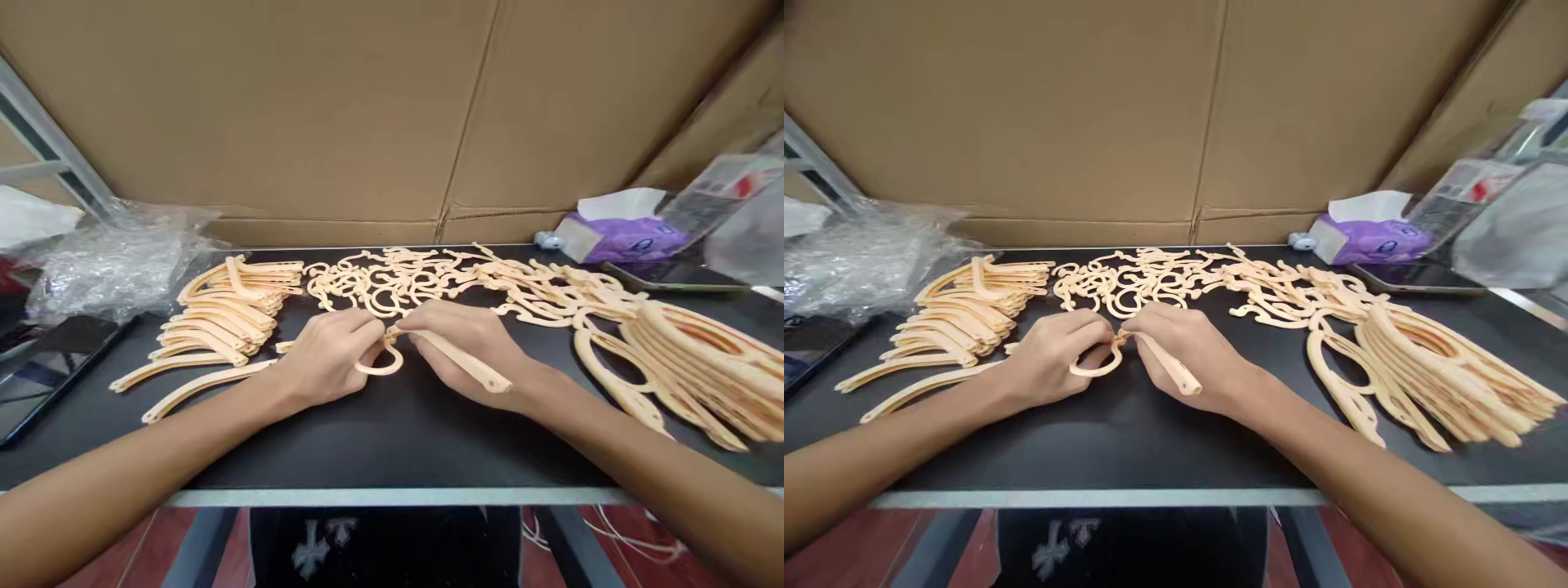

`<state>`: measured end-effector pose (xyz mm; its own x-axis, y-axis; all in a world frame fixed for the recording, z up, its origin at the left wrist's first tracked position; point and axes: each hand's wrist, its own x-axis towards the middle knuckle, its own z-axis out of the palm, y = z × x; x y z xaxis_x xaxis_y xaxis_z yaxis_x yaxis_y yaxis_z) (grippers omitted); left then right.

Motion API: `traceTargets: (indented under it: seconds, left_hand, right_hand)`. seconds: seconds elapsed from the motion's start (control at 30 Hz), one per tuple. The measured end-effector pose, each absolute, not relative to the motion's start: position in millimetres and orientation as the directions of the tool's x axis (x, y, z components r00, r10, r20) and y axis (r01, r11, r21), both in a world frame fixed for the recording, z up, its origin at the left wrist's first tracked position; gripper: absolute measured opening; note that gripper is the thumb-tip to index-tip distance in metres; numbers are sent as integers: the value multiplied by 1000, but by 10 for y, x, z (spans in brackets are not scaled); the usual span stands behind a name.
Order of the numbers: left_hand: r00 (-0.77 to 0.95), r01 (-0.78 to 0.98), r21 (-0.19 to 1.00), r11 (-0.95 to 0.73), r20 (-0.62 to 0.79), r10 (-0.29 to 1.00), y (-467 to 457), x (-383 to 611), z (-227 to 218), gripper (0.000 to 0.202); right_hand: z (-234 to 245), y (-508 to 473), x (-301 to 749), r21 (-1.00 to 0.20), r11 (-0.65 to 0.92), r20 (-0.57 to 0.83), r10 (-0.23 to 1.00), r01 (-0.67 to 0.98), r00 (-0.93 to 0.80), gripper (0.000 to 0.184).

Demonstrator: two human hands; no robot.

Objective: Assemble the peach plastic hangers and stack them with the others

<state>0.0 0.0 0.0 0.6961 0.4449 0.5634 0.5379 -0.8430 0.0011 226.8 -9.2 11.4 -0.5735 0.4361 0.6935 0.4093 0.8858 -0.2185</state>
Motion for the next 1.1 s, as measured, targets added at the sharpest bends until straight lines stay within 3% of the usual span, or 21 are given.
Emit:
traceTargets:
  seconds: [0.27, 0.47, 1.1]
  left_hand:
    - [675, 543, 60, -838, 563, 477, 17, 12, -2, 17]
    - [672, 520, 110, -847, 560, 485, 20, 12, -12, 16]
    - [685, 497, 135, -857, 546, 482, 15, 5, 5, 18]
  right_hand:
    - [124, -115, 2299, -232, 881, 690, 448, 412, -568, 24]
    - [144, -108, 2283, -295, 831, 656, 535, 472, -532, 23]
    - [184, -118, 2247, -466, 759, 584, 650, 454, -487, 23]
